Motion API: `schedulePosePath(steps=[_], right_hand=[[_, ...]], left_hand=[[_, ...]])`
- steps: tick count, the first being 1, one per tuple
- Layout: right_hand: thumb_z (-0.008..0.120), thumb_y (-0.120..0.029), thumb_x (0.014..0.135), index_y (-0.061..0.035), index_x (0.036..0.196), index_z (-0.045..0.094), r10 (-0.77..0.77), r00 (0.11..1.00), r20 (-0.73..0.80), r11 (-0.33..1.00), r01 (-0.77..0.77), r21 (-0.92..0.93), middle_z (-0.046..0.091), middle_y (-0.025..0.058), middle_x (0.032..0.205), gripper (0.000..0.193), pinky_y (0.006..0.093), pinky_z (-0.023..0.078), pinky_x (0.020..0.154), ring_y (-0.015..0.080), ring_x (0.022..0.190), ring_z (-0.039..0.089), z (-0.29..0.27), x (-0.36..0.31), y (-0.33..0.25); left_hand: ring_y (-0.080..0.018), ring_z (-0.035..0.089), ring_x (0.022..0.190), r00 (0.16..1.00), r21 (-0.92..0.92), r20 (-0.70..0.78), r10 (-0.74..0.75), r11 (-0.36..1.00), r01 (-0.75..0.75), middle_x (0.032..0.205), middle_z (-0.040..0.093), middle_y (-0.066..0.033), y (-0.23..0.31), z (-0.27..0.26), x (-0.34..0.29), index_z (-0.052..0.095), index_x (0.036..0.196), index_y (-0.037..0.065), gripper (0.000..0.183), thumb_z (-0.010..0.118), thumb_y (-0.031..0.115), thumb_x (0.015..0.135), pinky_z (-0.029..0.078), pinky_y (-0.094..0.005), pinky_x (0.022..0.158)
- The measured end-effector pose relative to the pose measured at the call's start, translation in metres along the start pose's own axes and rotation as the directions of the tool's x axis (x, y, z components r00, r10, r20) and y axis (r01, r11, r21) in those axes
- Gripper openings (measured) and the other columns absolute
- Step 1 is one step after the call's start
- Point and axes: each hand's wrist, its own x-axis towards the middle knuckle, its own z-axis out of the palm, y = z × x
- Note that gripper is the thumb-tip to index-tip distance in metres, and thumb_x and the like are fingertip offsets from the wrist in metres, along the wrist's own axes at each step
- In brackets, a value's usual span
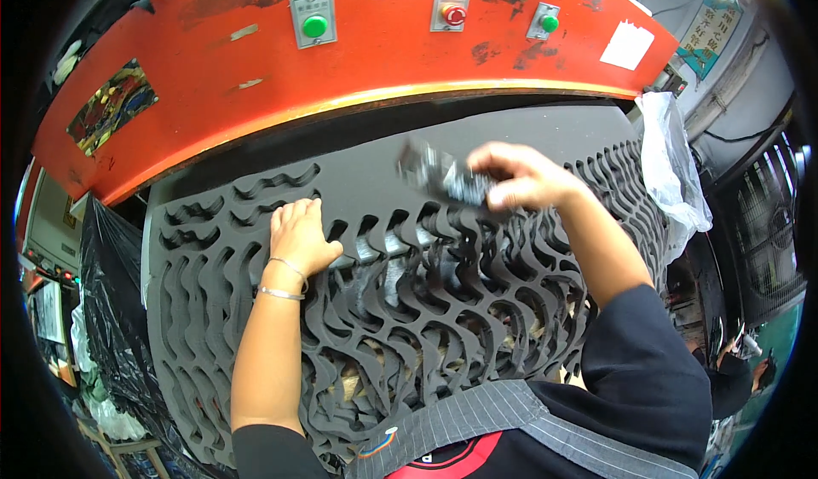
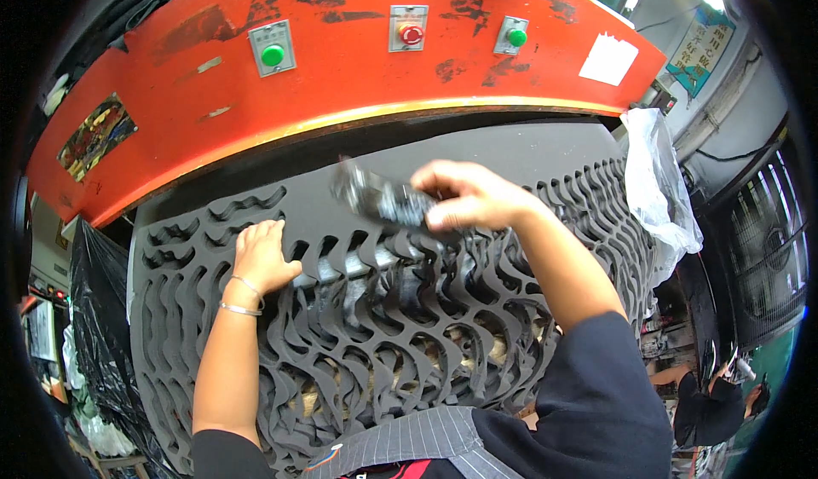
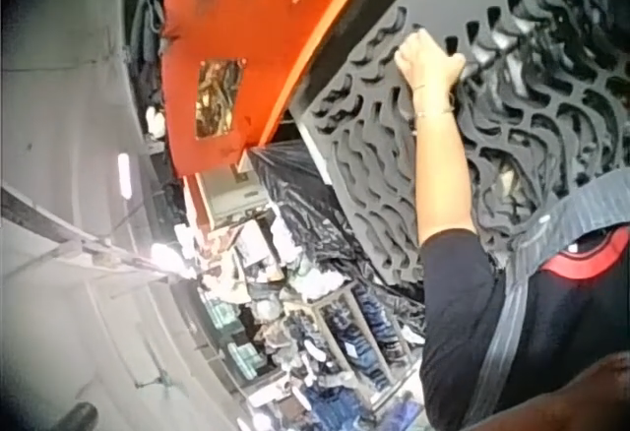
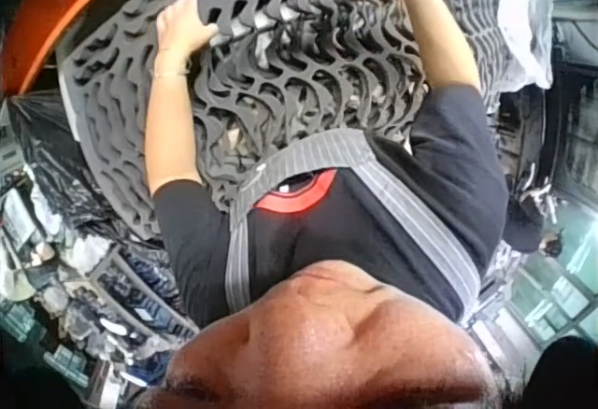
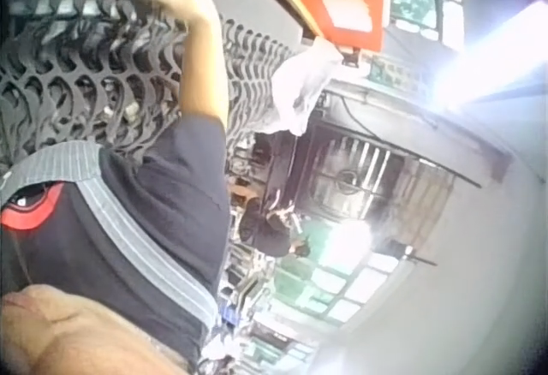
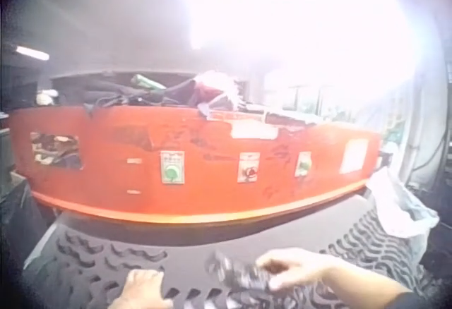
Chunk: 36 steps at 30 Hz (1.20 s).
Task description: Operating a hydraulic press machine to cut foam shoe components and collecting the finished pieces into a bag.
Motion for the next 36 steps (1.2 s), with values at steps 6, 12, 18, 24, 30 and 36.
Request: schedulePosePath(steps=[6,12,18,24,30,36], right_hand=[[0.080,-0.025,0.076,0.0005,0.118,0.054,0.289,0.953,0.092,0.956,-0.292,0.019,0.061,0.0055,0.107,0.056,0.0284,0.045,0.087,0.0120,0.098,0.054,0.010,-0.101,0.027],[0.074,-0.041,0.076,0.0010,0.115,0.054,0.265,0.964,0.007,0.777,-0.209,-0.594,0.061,0.0180,0.106,0.061,0.0367,0.048,0.085,0.0298,0.097,0.060,0.002,-0.131,0.048],[0.071,-0.036,0.076,0.0009,0.121,0.050,0.262,0.965,-0.032,0.822,-0.240,-0.517,0.057,0.0191,0.112,0.062,0.0395,0.046,0.091,0.0341,0.106,0.056,0.024,-0.137,0.074],[0.072,-0.037,0.075,-0.0028,0.128,0.045,0.287,0.958,-0.007,0.793,-0.242,-0.559,0.055,0.0166,0.111,0.069,0.0413,0.047,0.088,0.0342,0.106,0.056,0.028,-0.139,0.074],[0.072,-0.032,0.076,-0.0045,0.130,0.042,0.212,0.977,-0.025,0.885,-0.203,-0.419,0.054,0.0179,0.117,0.068,0.0410,0.048,0.088,0.0341,0.105,0.057,0.016,-0.141,0.066],[0.076,-0.028,0.076,-0.0044,0.121,0.049,0.004,0.991,-0.135,0.997,0.007,0.077,0.057,0.0117,0.113,0.058,0.0310,0.046,0.086,0.0176,0.101,0.056,-0.007,-0.154,0.058]], left_hand=[[-0.0357,0.055,0.110,0.980,0.039,0.105,-0.170,0.985,0.166,0.117,0.054,-0.0207,0.023,-0.004,0.032,0.049,0.115,-0.001,0.056,0.071,0.014,0.066,0.047,-0.0416,0.093],[-0.0358,0.059,0.104,0.965,-0.166,-0.200,-0.169,0.976,0.137,0.111,0.061,-0.0195,-0.001,0.014,0.043,0.047,0.119,0.007,0.057,0.068,0.009,0.067,0.048,-0.0434,0.088],[-0.0366,0.054,0.111,0.999,-0.088,0.015,-0.049,0.995,0.050,0.119,0.053,-0.0166,0.011,0.012,0.049,0.043,0.127,0.010,0.064,0.070,0.003,0.070,0.047,-0.0429,0.091],[-0.0368,0.050,0.116,0.999,0.005,0.043,-0.019,1.000,0.019,0.125,0.048,-0.0162,0.013,0.015,0.046,0.037,0.134,0.012,0.075,0.072,-0.001,0.069,0.045,-0.0417,0.095],[-0.0307,0.050,0.115,0.997,0.154,-0.005,-0.081,0.985,0.080,0.124,0.049,-0.0121,0.019,0.015,0.039,0.036,0.137,0.013,0.077,0.071,-0.003,0.070,0.046,-0.0412,0.094],[-0.0308,0.043,0.127,0.997,-0.039,-0.064,0.038,0.998,-0.040,0.138,0.043,-0.0160,0.065,-0.046,0.013,0.037,0.140,0.003,0.076,0.074,0.017,0.074,0.033,-0.0400,0.107]])
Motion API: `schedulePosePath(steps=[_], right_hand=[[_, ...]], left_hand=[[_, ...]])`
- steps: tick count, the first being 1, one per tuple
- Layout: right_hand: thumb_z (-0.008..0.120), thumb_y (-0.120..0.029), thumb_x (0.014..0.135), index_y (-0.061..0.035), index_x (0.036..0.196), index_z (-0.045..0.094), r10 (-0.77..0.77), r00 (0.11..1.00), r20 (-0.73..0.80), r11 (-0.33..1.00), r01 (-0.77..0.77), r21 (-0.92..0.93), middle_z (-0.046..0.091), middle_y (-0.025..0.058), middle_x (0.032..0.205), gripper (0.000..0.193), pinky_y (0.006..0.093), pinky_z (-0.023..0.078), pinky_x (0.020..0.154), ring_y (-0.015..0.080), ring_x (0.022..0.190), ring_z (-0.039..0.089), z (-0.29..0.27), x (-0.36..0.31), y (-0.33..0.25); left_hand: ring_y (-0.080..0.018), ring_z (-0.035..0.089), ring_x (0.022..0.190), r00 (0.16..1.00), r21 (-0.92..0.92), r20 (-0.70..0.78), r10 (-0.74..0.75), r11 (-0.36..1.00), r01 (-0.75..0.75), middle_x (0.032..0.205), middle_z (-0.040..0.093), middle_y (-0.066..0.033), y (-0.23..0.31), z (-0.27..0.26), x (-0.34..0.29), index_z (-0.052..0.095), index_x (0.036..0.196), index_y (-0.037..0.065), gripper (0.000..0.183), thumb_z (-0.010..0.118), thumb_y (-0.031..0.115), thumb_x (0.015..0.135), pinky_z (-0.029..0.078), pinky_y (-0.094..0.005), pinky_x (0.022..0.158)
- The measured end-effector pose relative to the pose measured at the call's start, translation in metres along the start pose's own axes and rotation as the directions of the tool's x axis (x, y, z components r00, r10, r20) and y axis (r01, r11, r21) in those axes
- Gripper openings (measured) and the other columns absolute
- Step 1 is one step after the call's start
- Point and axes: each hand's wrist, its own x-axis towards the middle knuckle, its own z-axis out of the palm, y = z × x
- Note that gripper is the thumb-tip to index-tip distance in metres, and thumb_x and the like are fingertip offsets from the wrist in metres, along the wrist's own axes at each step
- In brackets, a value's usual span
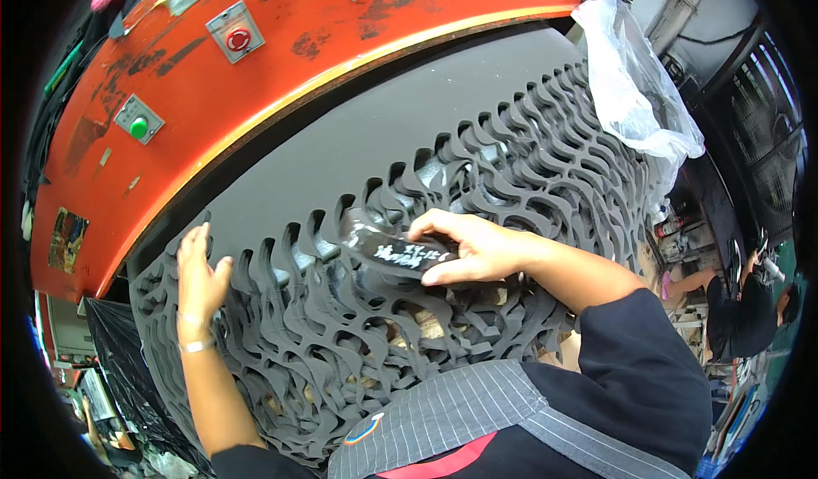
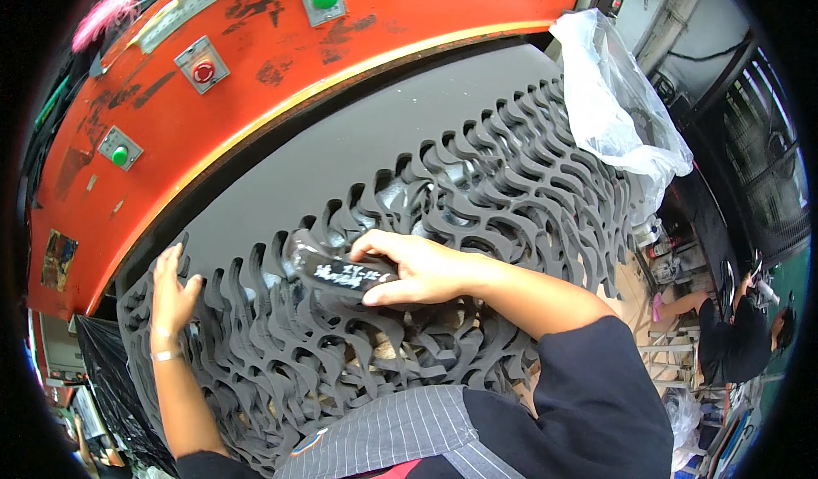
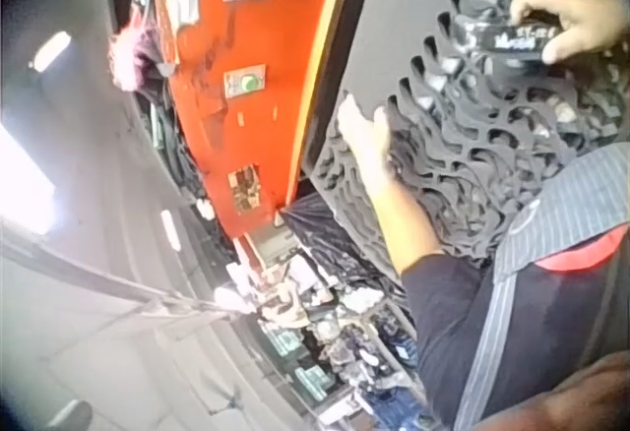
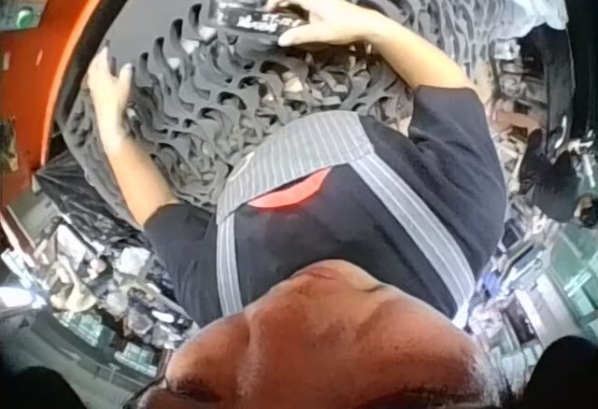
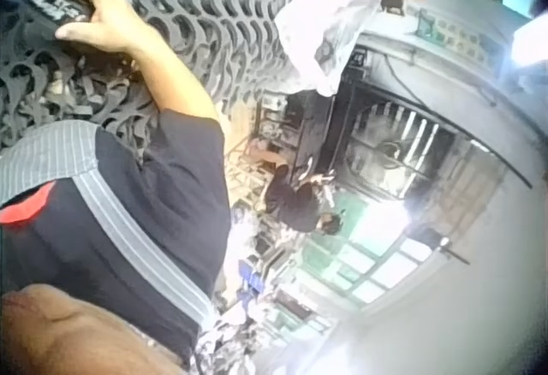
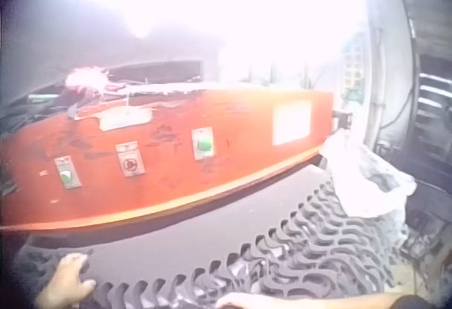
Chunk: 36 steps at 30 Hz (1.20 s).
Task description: Operating a hydraulic press machine to cut foam shoe components and collecting the finished pieces into a bag.
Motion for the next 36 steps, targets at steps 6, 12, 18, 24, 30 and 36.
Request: schedulePosePath(steps=[6,12,18,24,30,36], right_hand=[[0.072,-0.029,0.076,-0.0022,0.113,0.057,-0.174,0.984,0.039,0.985,0.175,-0.002,0.054,0.0171,0.118,0.048,0.0399,0.046,0.087,0.0313,0.102,0.055,0.031,0.027,0.000],[0.064,-0.023,0.076,-0.0027,0.106,0.063,-0.046,0.908,0.417,0.937,0.184,-0.296,0.047,0.0235,0.101,0.036,0.0432,0.049,0.075,0.0386,0.084,0.057,-0.004,0.026,-0.024],[0.062,-0.032,0.082,-0.0042,0.111,0.061,0.172,0.883,0.436,0.767,0.158,-0.622,0.048,0.0206,0.104,0.040,0.0451,0.049,0.078,0.0383,0.091,0.058,-0.044,-0.001,-0.022],[0.065,-0.045,0.082,0.0006,0.101,0.067,0.325,0.940,-0.107,0.867,-0.341,-0.363,0.066,0.0225,0.096,0.050,0.0401,0.050,0.081,0.0321,0.091,0.065,-0.069,0.045,0.037],[0.066,-0.049,0.082,0.0051,0.113,0.062,0.649,0.739,-0.184,0.760,-0.613,0.217,0.062,0.0160,0.102,0.062,0.0342,0.046,0.080,0.0215,0.090,0.056,-0.084,0.085,0.096],[0.069,-0.018,0.079,0.0082,0.095,0.064,0.498,0.749,-0.437,0.865,-0.392,0.314,0.065,0.0149,0.087,0.030,0.0344,0.047,0.074,0.0202,0.082,0.061,-0.055,0.112,0.090]], left_hand=[[-0.0215,0.046,0.121,0.979,-0.973,0.166,0.116,0.180,0.144,0.128,0.050,-0.0109,0.178,0.046,-0.051,0.041,0.133,-0.002,0.065,0.072,0.025,0.083,0.036,-0.0358,0.103],[-0.0139,0.061,0.083,0.965,-0.899,0.246,0.094,0.394,0.191,0.094,0.066,-0.0034,0.212,0.028,-0.053,0.060,0.110,-0.001,0.049,0.083,0.008,0.068,0.049,-0.0284,0.079],[-0.0156,0.059,0.061,0.893,-0.846,0.329,-0.307,0.325,0.423,0.068,0.060,-0.0031,0.133,0.015,-0.058,0.061,0.081,0.002,0.015,0.070,0.014,0.079,0.050,-0.0283,0.061],[-0.0178,0.062,0.067,0.745,-0.883,0.380,-0.548,0.026,0.469,0.076,0.064,-0.0075,0.094,0.076,-0.016,0.065,0.086,-0.001,0.015,0.067,0.013,0.080,0.051,-0.0275,0.064],[-0.0377,0.065,0.094,0.879,-0.336,0.229,-0.418,0.814,0.474,0.098,0.065,-0.0298,0.113,0.101,0.020,0.063,0.097,-0.013,0.052,0.069,0.032,0.071,0.049,-0.0409,0.084],[-0.0443,0.060,0.100,0.873,-0.168,0.020,-0.488,0.859,0.484,0.104,0.061,-0.0331,0.135,0.101,0.050,0.061,0.099,-0.011,0.041,0.063,0.020,0.073,0.048,-0.0439,0.091]])
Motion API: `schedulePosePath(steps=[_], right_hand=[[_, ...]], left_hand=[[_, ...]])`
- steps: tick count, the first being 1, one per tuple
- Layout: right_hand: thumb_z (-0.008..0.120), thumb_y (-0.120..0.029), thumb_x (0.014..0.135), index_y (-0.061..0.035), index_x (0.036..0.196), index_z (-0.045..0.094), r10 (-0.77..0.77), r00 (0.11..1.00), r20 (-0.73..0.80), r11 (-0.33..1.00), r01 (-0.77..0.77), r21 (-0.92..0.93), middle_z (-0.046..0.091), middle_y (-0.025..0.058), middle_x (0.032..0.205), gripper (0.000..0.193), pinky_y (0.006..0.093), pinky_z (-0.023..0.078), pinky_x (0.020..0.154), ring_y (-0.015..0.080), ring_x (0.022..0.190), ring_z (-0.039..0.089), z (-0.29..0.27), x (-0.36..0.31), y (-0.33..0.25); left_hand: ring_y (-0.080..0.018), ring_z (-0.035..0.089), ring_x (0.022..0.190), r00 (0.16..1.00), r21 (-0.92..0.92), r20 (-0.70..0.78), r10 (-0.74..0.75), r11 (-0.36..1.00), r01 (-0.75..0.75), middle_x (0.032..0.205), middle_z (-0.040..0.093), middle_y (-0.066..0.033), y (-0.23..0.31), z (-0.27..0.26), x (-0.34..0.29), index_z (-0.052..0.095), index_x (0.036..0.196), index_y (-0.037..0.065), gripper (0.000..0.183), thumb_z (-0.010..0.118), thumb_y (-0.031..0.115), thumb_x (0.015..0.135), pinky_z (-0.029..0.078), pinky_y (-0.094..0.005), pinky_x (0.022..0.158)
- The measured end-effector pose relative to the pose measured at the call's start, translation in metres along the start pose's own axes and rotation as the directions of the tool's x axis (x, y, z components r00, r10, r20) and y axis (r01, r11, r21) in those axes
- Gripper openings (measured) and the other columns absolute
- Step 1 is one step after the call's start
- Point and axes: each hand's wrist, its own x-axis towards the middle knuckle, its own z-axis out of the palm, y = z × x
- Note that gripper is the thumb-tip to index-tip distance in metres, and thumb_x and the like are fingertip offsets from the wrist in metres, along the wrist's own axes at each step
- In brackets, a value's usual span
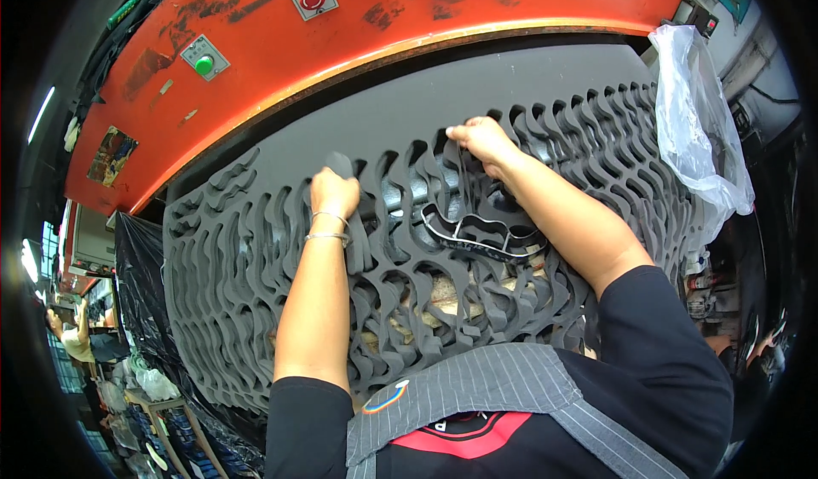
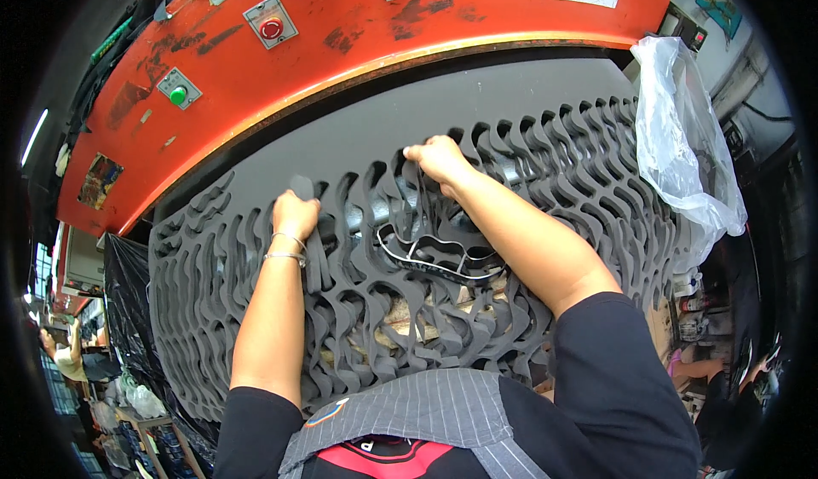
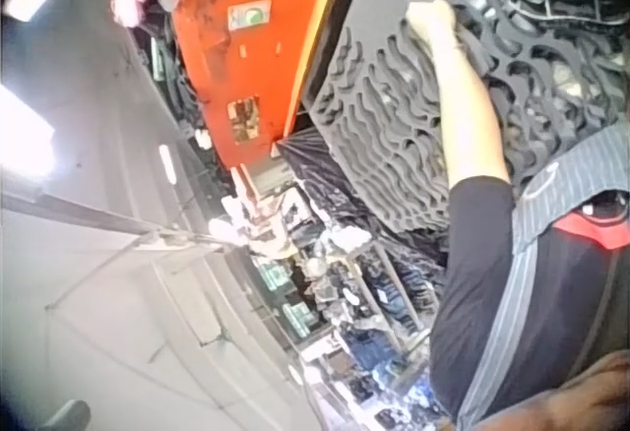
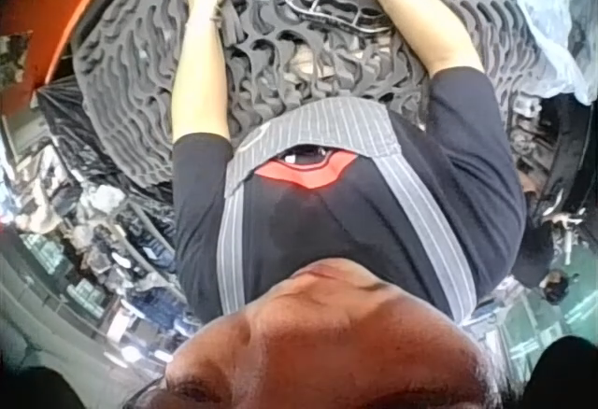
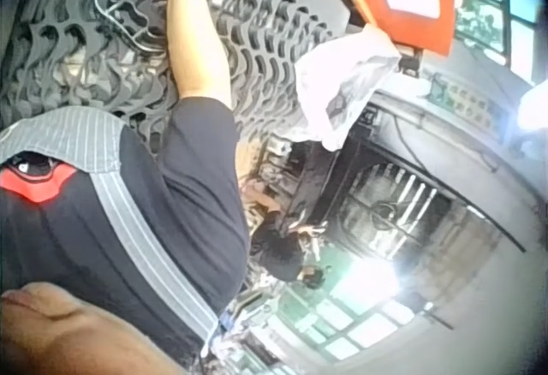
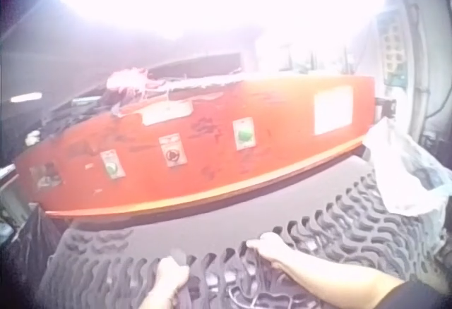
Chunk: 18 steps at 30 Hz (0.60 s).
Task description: Operating a hydraulic press machine to cut foam shoe components and collecting the finished pieces into a bag.
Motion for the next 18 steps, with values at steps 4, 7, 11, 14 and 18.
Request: schedulePosePath(steps=[4,7,11,14,18], right_hand=[[0.070,-0.021,0.079,0.0097,0.102,0.063,-0.013,0.997,-0.079,0.993,0.003,-0.119,0.067,0.0187,0.099,0.039,0.0347,0.050,0.079,0.0213,0.091,0.064,0.015,0.006,0.007],[0.068,-0.014,0.082,0.0088,0.103,0.063,0.064,0.997,-0.033,0.979,-0.056,0.198,0.067,0.0171,0.098,0.032,0.0360,0.052,0.076,0.0242,0.086,0.065,0.025,0.002,0.009],[0.068,-0.014,0.083,0.0000,0.090,0.061,0.130,0.989,0.073,0.725,-0.145,0.673,0.062,0.0078,0.081,0.018,0.0325,0.053,0.062,0.0182,0.066,0.060,0.017,0.023,0.020],[0.067,-0.020,0.085,-0.0039,0.094,0.061,0.148,0.982,0.121,0.622,-0.188,0.761,0.064,0.0085,0.088,0.019,0.0358,0.054,0.071,0.0215,0.076,0.063,0.021,0.025,0.026],[0.063,-0.032,0.087,-0.0074,0.096,0.063,0.305,0.912,0.275,0.720,-0.409,0.561,0.067,0.0061,0.090,0.026,0.0397,0.054,0.074,0.0226,0.076,0.064,0.017,0.018,0.002]], left_hand=[[-0.0431,0.060,0.102,0.998,-0.036,-0.067,-0.020,0.999,0.017,0.107,0.061,-0.0311,0.003,0.011,0.007,0.056,0.105,-0.011,0.039,0.062,0.015,0.077,0.047,-0.0437,0.092],[-0.0425,0.059,0.104,0.994,-0.011,-0.026,-0.105,0.994,0.105,0.107,0.062,-0.0298,-0.001,0.021,0.010,0.052,0.110,-0.009,0.041,0.061,0.014,0.078,0.047,-0.0440,0.092],[-0.0427,0.059,0.105,0.992,-0.021,-0.054,-0.114,0.993,0.113,0.107,0.062,-0.0297,0.008,0.024,0.015,0.051,0.110,-0.007,0.039,0.061,0.013,0.078,0.047,-0.0461,0.092],[-0.0429,0.059,0.104,0.990,-0.043,-0.070,-0.123,0.992,0.120,0.106,0.062,-0.0302,0.002,0.026,0.012,0.052,0.108,-0.008,0.040,0.062,0.015,0.077,0.047,-0.0458,0.092],[-0.0434,0.060,0.101,0.996,-0.202,-0.088,-0.010,0.979,-0.008,0.104,0.062,-0.0305,-0.028,0.013,0.019,0.054,0.102,-0.009,0.041,0.063,0.019,0.072,0.047,-0.0432,0.089]])
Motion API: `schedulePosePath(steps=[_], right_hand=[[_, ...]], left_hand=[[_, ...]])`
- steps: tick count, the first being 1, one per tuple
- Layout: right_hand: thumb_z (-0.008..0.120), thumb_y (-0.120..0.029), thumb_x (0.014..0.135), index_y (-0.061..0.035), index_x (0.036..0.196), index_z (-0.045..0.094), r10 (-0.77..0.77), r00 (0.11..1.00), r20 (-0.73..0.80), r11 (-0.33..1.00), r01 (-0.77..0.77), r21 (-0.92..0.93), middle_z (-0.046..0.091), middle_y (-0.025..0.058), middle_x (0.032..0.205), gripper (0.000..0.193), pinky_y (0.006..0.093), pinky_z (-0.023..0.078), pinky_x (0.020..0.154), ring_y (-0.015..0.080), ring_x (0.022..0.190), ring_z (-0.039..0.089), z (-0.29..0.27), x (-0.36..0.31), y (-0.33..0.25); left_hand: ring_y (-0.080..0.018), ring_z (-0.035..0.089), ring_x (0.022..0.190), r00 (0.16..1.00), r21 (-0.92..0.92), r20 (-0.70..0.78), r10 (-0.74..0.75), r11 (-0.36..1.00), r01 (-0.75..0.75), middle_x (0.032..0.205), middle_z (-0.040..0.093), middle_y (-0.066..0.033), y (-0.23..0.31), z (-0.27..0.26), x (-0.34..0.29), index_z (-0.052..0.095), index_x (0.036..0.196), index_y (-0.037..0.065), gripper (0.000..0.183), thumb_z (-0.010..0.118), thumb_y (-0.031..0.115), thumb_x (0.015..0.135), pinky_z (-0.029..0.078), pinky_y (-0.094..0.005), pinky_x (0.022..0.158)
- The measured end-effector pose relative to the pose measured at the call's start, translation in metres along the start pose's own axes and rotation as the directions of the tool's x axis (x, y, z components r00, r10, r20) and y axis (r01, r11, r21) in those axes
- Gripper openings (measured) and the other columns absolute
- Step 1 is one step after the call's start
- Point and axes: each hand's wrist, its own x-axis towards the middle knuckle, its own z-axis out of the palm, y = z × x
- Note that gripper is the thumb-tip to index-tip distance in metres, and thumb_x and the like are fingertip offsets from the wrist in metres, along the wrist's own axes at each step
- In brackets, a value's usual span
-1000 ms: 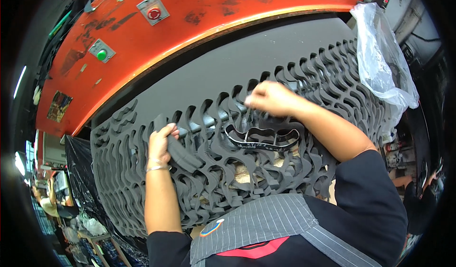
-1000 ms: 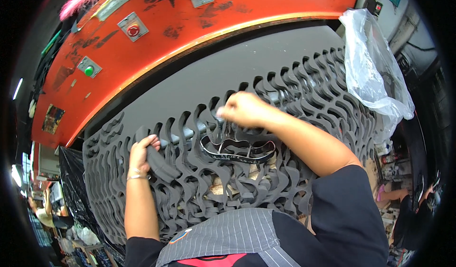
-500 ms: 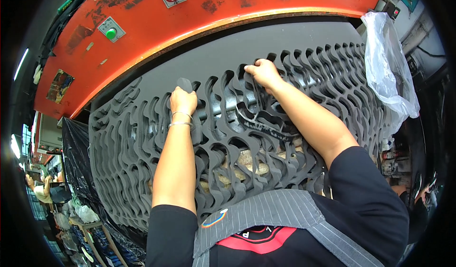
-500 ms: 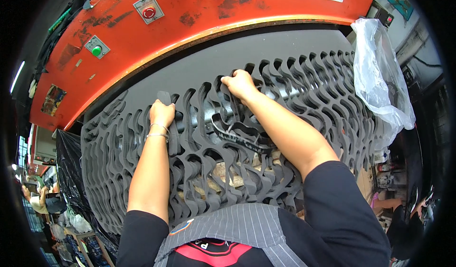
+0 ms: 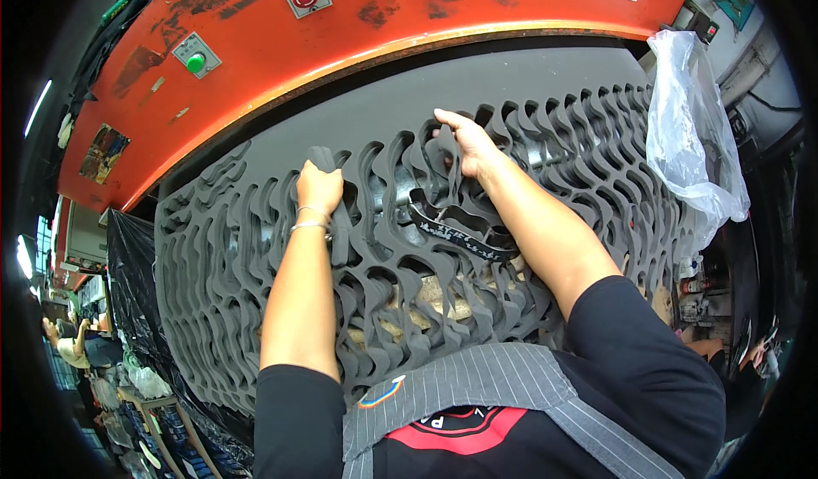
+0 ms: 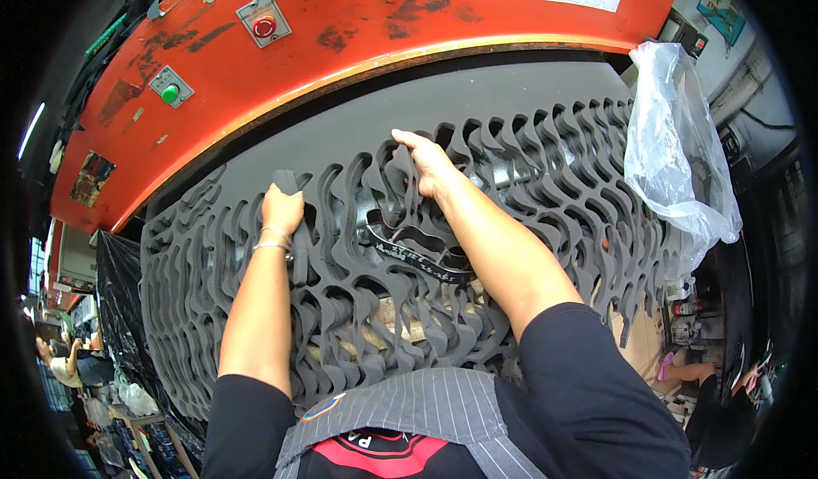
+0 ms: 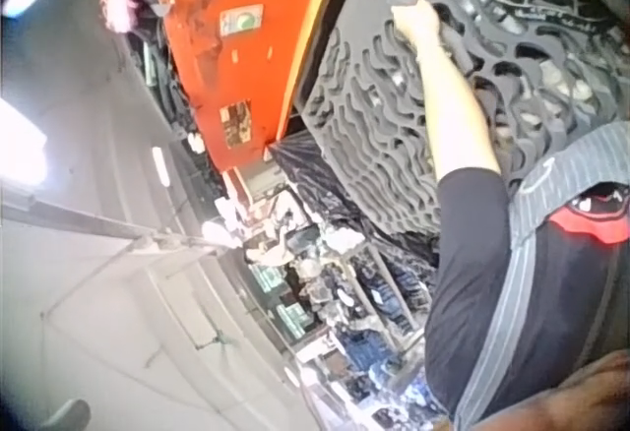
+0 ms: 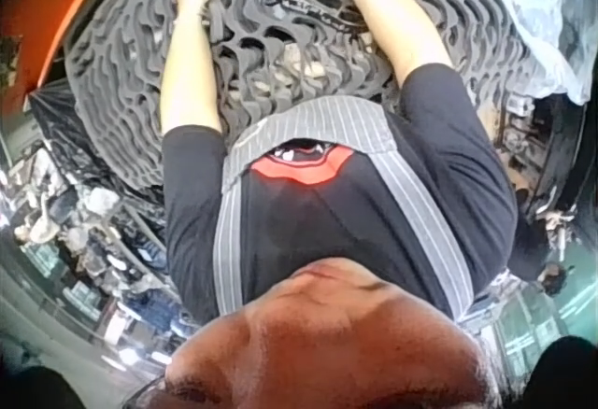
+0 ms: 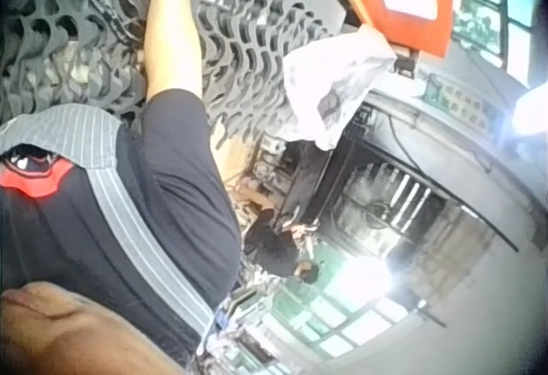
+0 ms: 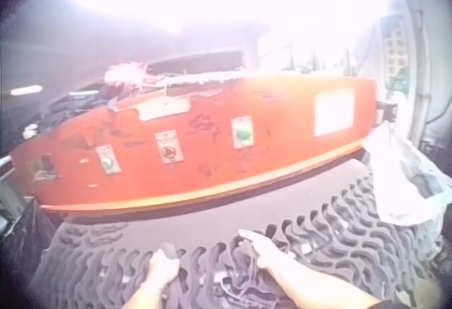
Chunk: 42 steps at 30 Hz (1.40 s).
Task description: Operating a hydraulic press machine to cut foam shoe components and collecting the finished pieces into a bag.
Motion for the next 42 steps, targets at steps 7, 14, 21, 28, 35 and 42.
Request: schedulePosePath(steps=[7,14,21,28,35,42], right_hand=[[0.058,-0.034,0.091,0.0047,0.118,0.059,-0.115,0.989,-0.092,0.876,0.057,-0.478,0.060,0.0197,0.120,0.048,0.0387,0.043,0.096,0.0295,0.110,0.057,-0.024,-0.002,-0.001],[0.052,-0.051,0.089,0.0054,0.108,0.063,-0.102,0.988,-0.115,0.245,-0.087,-0.966,0.067,0.0239,0.094,0.060,0.0377,0.049,0.083,0.0329,0.094,0.065,-0.006,-0.048,-0.025],[0.059,-0.029,0.089,0.0008,0.094,0.061,-0.010,0.984,0.181,0.918,0.081,-0.389,0.067,0.0130,0.095,0.030,0.0420,0.047,0.087,0.0255,0.096,0.063,-0.045,-0.025,0.009],[0.049,-0.009,0.094,0.0024,0.099,0.060,0.087,0.928,0.362,0.996,-0.082,-0.029,0.063,0.0120,0.093,0.017,0.0233,0.055,0.052,0.0191,0.069,0.064,-0.041,-0.001,0.014],[0.053,-0.004,0.091,-0.0008,0.091,0.062,0.052,0.978,0.203,0.985,-0.017,-0.169,0.061,0.0090,0.077,0.010,0.0249,0.055,0.048,0.0159,0.063,0.063,-0.022,0.020,0.019],[0.054,-0.009,0.090,0.0016,0.090,0.061,0.198,0.963,0.185,0.909,-0.110,-0.402,0.063,0.0088,0.072,0.012,0.0260,0.054,0.049,0.0169,0.055,0.062,-0.025,0.000,0.019]], left_hand=[[-0.0413,0.059,0.106,0.950,0.304,0.311,0.001,0.947,-0.100,0.109,0.061,-0.0307,0.031,-0.014,-0.008,0.057,0.108,-0.009,0.049,0.069,0.027,0.075,0.047,-0.0407,0.093],[-0.0376,0.060,0.105,0.989,0.305,0.089,-0.122,0.948,0.090,0.107,0.064,-0.0237,0.037,-0.001,-0.034,0.052,0.113,-0.001,0.044,0.067,0.026,0.082,0.049,-0.0439,0.089],[-0.0419,0.061,0.099,0.990,0.104,-0.062,-0.127,0.986,0.133,0.102,0.063,-0.0280,0.034,0.018,-0.023,0.046,0.112,-0.005,0.047,0.071,0.014,0.077,0.049,-0.0454,0.087],[-0.0447,0.058,0.104,0.985,-0.026,-0.140,0.101,0.994,-0.106,0.106,0.061,-0.0306,0.031,-0.021,0.016,0.052,0.106,-0.005,0.043,0.072,0.016,0.074,0.048,-0.0443,0.088],[-0.0443,0.057,0.105,0.997,-0.020,-0.074,0.033,0.999,-0.035,0.107,0.060,-0.0312,0.050,-0.015,0.011,0.050,0.115,-0.007,0.048,0.069,0.015,0.076,0.047,-0.0434,0.090],[-0.0395,0.059,0.109,0.979,0.243,0.116,-0.169,0.960,0.137,0.115,0.060,-0.0258,0.023,0.008,0.001,0.042,0.127,0.000,0.055,0.066,0.019,0.081,0.047,-0.0452,0.093]])
